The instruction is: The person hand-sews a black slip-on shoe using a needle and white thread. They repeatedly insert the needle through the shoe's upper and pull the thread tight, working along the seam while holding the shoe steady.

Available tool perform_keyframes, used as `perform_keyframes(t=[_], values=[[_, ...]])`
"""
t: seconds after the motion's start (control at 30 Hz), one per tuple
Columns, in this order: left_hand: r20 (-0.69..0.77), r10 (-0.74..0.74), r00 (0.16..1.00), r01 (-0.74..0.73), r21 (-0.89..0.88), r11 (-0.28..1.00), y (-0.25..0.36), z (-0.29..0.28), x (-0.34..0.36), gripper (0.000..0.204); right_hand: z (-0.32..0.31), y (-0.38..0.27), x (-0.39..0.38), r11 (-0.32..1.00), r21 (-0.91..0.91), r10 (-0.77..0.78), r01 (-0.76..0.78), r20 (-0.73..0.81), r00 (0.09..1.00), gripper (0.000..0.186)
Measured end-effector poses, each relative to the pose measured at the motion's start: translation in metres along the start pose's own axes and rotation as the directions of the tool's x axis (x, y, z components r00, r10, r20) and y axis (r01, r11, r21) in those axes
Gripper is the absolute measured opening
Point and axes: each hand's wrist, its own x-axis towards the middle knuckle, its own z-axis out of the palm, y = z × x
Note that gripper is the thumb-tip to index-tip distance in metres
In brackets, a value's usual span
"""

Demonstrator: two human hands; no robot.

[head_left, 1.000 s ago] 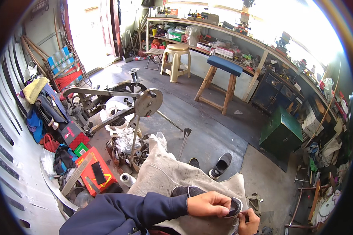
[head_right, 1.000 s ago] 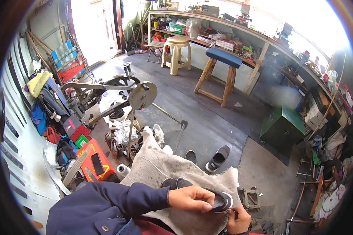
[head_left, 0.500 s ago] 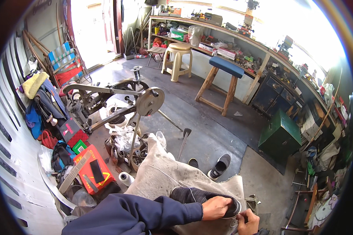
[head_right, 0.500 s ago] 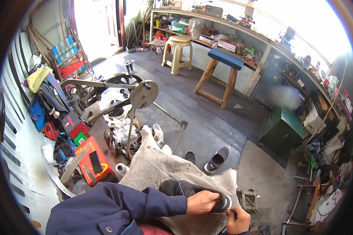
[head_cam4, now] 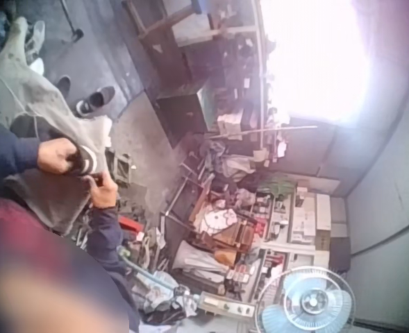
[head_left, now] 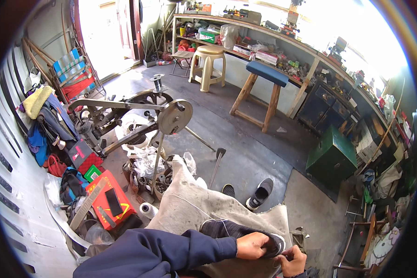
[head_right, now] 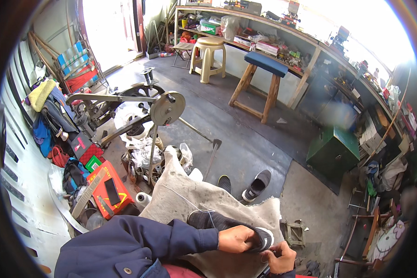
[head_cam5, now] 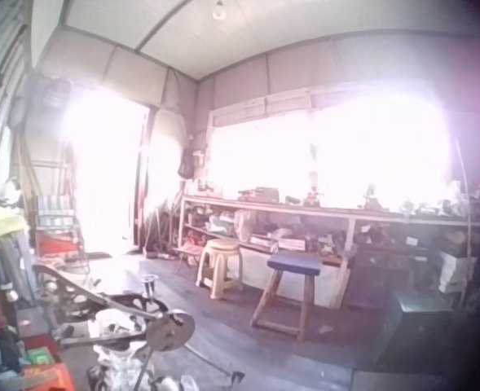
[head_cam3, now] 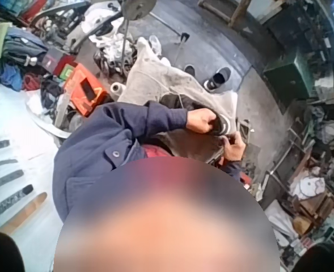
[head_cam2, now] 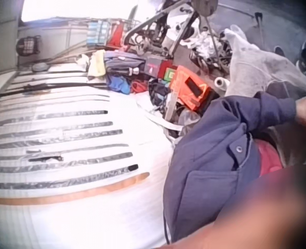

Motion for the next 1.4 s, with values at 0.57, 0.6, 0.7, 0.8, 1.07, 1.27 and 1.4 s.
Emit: perform_keyframes(t=[0.57,0.6,0.7,0.8,1.07,1.27,1.4], values=[[-0.022,-0.089,0.996,0.086,-0.130,0.988,-0.011,-0.001,-0.003,0.031,0.012,0.080,-0.038,0.948,-0.141,0.267,-0.285,-0.134,0.954,0.041],[-0.038,-0.092,0.995,0.083,-0.199,0.976,-0.010,-0.002,-0.004,0.031,0.014,0.077,-0.045,0.962,-0.059,0.251,-0.266,-0.192,0.949,0.053],[-0.061,-0.075,0.995,0.061,-0.209,0.976,-0.011,-0.005,-0.005,0.029,0.011,0.060,-0.063,0.823,0.510,0.350,-0.252,-0.105,0.931,0.018],[-0.063,-0.107,0.992,0.092,-0.204,0.975,-0.013,-0.003,-0.004,0.023,0.015,0.038,-0.063,0.355,0.934,0.402,-0.030,-0.123,0.907,0.035],[-0.107,-0.202,0.974,0.160,-0.308,0.938,-0.014,0.000,-0.006,0.026,0.024,0.036,-0.039,0.069,0.984,0.227,0.165,-0.177,0.958,0.049],[-0.071,-0.217,0.974,0.190,-0.274,0.943,0.005,-0.004,-0.004,0.036,0.024,0.019,-0.042,0.519,0.815,0.227,0.257,-0.422,0.878,0.027],[-0.042,-0.182,0.982,0.186,0.145,0.972,0.028,-0.007,0.000,0.035,0.050,0.006,-0.024,0.935,0.335,0.242,-0.117,-0.362,0.900,0.043]])
